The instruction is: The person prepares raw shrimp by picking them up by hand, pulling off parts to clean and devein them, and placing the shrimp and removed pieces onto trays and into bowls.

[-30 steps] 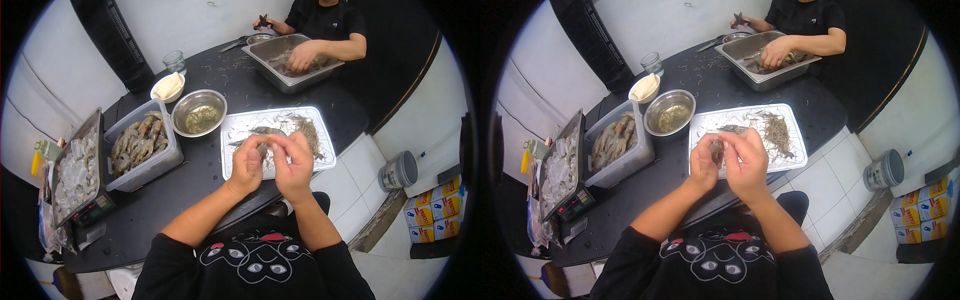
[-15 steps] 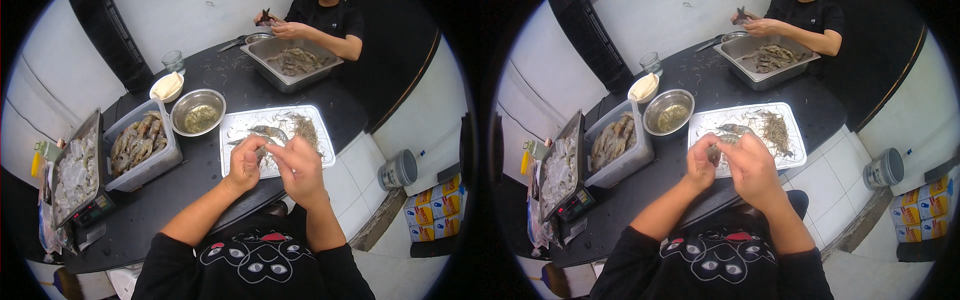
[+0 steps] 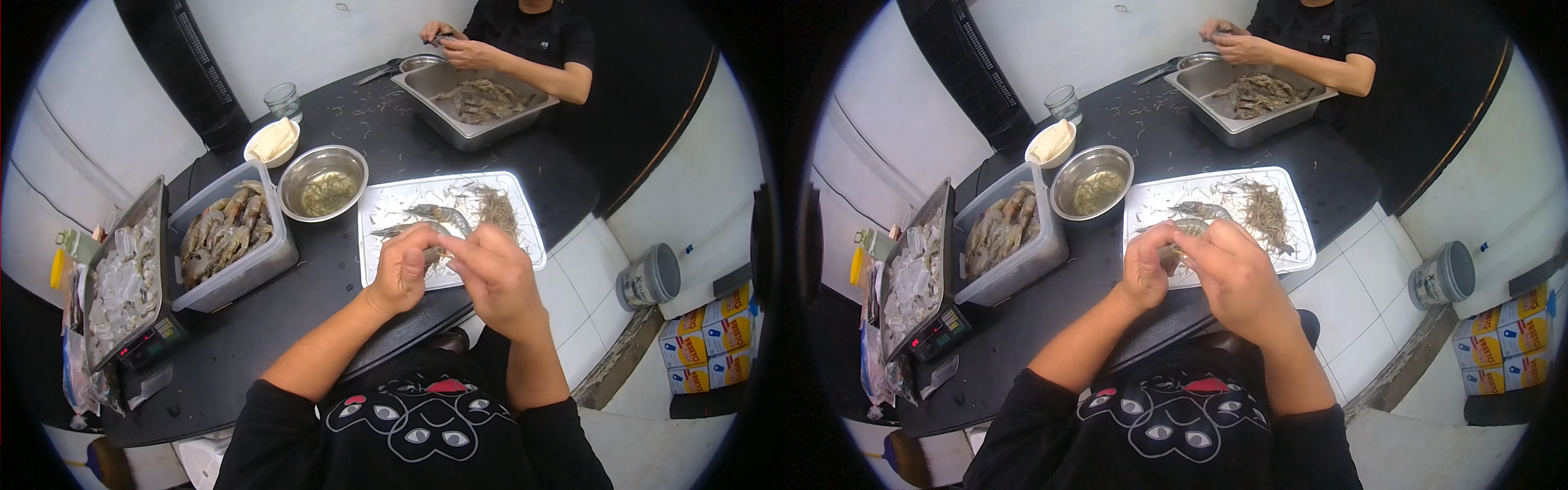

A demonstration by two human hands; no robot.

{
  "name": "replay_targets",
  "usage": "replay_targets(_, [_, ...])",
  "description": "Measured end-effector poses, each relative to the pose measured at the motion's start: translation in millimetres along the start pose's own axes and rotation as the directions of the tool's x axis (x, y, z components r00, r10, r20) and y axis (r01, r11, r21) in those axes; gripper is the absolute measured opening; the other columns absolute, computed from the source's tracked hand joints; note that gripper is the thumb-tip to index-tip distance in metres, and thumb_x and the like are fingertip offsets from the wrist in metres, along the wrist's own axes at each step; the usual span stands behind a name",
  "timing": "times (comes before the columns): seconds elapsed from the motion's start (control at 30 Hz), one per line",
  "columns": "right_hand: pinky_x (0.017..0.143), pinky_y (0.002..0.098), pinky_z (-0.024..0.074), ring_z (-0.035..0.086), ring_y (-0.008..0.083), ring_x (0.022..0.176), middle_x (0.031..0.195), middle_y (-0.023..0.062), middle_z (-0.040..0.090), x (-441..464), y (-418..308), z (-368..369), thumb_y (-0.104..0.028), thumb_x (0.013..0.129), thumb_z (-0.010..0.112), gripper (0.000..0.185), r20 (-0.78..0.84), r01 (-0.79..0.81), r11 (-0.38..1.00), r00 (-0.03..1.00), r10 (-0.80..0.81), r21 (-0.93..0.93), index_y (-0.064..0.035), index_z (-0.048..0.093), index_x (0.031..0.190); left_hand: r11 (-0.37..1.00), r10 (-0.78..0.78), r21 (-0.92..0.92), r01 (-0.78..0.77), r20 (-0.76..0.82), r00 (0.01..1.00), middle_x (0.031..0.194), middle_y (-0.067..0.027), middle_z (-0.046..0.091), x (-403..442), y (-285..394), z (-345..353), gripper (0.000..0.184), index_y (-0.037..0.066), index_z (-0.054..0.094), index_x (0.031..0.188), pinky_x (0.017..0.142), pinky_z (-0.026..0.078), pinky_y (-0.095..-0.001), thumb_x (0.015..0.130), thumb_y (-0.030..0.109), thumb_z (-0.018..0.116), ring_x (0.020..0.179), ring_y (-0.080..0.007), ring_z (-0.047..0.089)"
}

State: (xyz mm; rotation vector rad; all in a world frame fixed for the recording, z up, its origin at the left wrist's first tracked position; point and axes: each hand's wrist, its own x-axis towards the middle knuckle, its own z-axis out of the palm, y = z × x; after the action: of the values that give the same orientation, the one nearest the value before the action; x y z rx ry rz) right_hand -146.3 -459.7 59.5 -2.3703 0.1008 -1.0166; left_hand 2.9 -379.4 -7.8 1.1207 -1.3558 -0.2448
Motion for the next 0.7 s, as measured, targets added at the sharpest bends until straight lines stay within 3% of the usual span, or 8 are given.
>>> replay_targets(0.17, [0.059, 0.0357, 0.0406, 0.046, 0.027, 0.066, 0.072, 0.0098, 0.042, -0.6, 10.5, 11.9, 0.003, 0.073, 0.058, 0.037, -0.09, 0.16, 0.979, 0.981, -0.171, -0.124, 0.0, 0.063, 0.109, 0.988, -0.102, -0.121, 0.094, -0.059, 0.993, 0.08, -0.0099, 0.056, -3.9, 0.8, 6.7, 0.065, -0.003, 0.058, 0.092, 0.061, 0.04, -0.029, 0.099, 0.053, 0.025, 0.069, -0.0175, 0.05])
replay_targets(0.3, [0.057, 0.035, 0.0387, 0.044, 0.0252, 0.064, 0.072, 0.008, 0.041, -3.6, 11.9, 25.1, 0.001, 0.07, 0.058, 0.039, -0.148, 0.197, 0.945, 0.959, -0.241, -0.26, 0.0008, 0.064, 0.109, 0.947, -0.245, -0.238, 0.214, -0.108, 0.964, 0.083, -0.0057, 0.056, -9.6, 6.0, 13.6, 0.06, -0.002, 0.055, 0.098, 0.062, 0.041, -0.0259, 0.099, 0.051, 0.027, 0.071, -0.0111, 0.048])
replay_targets(0.37, [0.056, 0.0348, 0.0381, 0.044, 0.0245, 0.064, 0.072, 0.0073, 0.041, -4.2, 13.5, 30.2, 0.0, 0.07, 0.058, 0.039, -0.177, 0.195, 0.931, 0.95, -0.257, -0.308, 0.0008, 0.064, 0.109, 0.958, -0.225, -0.214, 0.19, -0.153, 0.962, 0.082, -0.0047, 0.055, -9.0, 5.1, 18.2, 0.059, -0.001, 0.054, 0.099, 0.061, 0.04, -0.0248, 0.099, 0.051, 0.028, 0.071, -0.0096, 0.048])
replay_targets(0.5, [0.056, 0.0349, 0.0379, 0.044, 0.0242, 0.064, 0.071, 0.007, 0.041, -2.8, 16.3, 40.6, 0.002, 0.068, 0.059, 0.039, -0.279, 0.139, 0.94, 0.932, -0.23, -0.313, -0.0009, 0.065, 0.106, 0.954, -0.268, -0.179, 0.239, -0.165, 0.949, 0.081, -0.0033, 0.054, -11.2, 3.5, 20.1, 0.058, -0.001, 0.054, 0.099, 0.061, 0.04, -0.0237, 0.099, 0.052, 0.028, 0.071, -0.0087, 0.048])
replay_targets(0.7, [0.057, 0.0341, 0.0381, 0.044, 0.0238, 0.064, 0.071, 0.0071, 0.042, 0.8, 13.3, 45.4, 0.007, 0.07, 0.058, 0.037, -0.354, 0.059, 0.988, 0.929, -0.108, -0.146, -0.0054, 0.066, 0.104, 0.968, -0.204, -0.182, 0.172, -0.175, 0.963, 0.078, -0.0016, 0.052, -9.6, -0.5, 19.9, 0.06, 0.0, 0.052, 0.102, 0.058, 0.038, -0.0225, 0.097, 0.055, 0.029, 0.067, -0.0074, 0.045])
